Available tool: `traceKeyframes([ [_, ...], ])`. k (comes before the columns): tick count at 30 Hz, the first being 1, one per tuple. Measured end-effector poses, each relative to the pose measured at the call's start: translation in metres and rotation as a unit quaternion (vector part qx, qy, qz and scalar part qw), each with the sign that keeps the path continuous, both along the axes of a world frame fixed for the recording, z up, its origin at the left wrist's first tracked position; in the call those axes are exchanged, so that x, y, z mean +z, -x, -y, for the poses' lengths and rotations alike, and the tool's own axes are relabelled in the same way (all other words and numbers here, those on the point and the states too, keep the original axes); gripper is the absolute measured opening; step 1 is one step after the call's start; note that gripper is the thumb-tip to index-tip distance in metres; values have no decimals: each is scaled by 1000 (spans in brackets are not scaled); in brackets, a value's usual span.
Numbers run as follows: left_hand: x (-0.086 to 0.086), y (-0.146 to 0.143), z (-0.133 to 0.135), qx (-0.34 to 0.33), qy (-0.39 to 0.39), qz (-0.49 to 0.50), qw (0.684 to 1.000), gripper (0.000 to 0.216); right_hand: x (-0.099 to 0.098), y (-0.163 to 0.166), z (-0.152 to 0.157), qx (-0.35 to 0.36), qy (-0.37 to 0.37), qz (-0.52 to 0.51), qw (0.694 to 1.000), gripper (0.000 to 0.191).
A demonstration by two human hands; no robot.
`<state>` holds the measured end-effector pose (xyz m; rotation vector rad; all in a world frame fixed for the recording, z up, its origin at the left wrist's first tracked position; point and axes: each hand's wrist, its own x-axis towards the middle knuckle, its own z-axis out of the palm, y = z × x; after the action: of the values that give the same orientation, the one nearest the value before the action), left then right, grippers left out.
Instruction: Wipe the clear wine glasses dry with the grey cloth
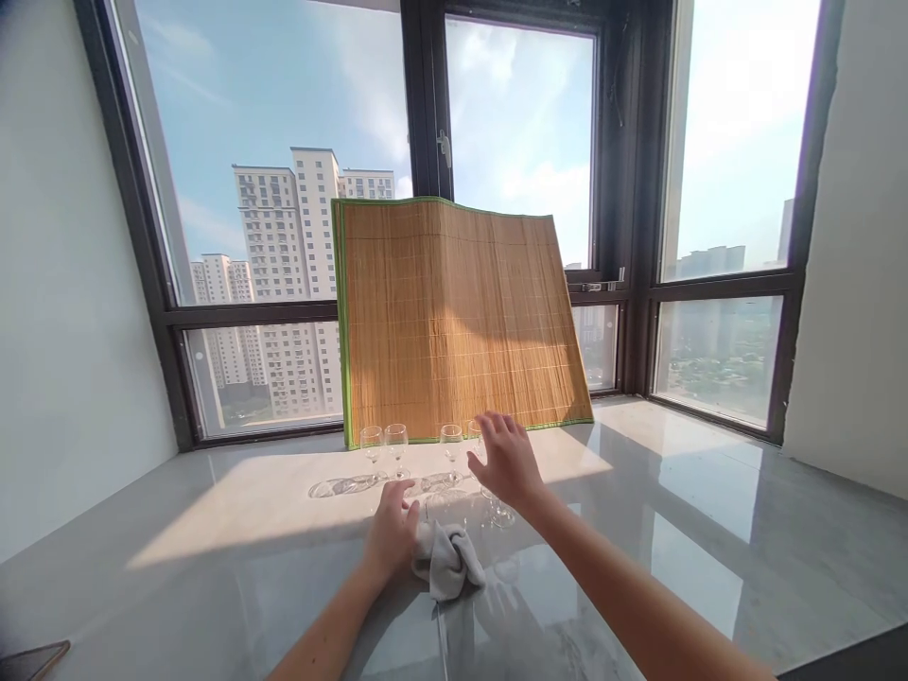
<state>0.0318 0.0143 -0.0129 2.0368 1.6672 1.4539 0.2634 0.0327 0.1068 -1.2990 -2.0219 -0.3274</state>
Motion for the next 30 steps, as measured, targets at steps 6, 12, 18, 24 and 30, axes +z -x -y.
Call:
traceKeyframes([
  [6, 8, 30, -7, 118, -3, 6, 993, 22, -32, 67, 45, 101, 140, 83, 982, 50],
  [12, 7, 55, -17, 208, 32, 11, 978, 21, -86, 111, 35, 91, 241, 126, 958, 51],
  [18, 0, 70, -33, 249, 55, 83, 963, 27, -91, 98, 14, 140, 219, 17, 965, 73],
  [24, -7, 88, -53, 192, 77, 246, 947, 44, -88, 79, 28, 176, 291, 47, 939, 92],
  [30, -4, 96, -71, 167, 89, 214, 958, 52, -97, 92, 22, 171, 265, 28, 949, 88],
])
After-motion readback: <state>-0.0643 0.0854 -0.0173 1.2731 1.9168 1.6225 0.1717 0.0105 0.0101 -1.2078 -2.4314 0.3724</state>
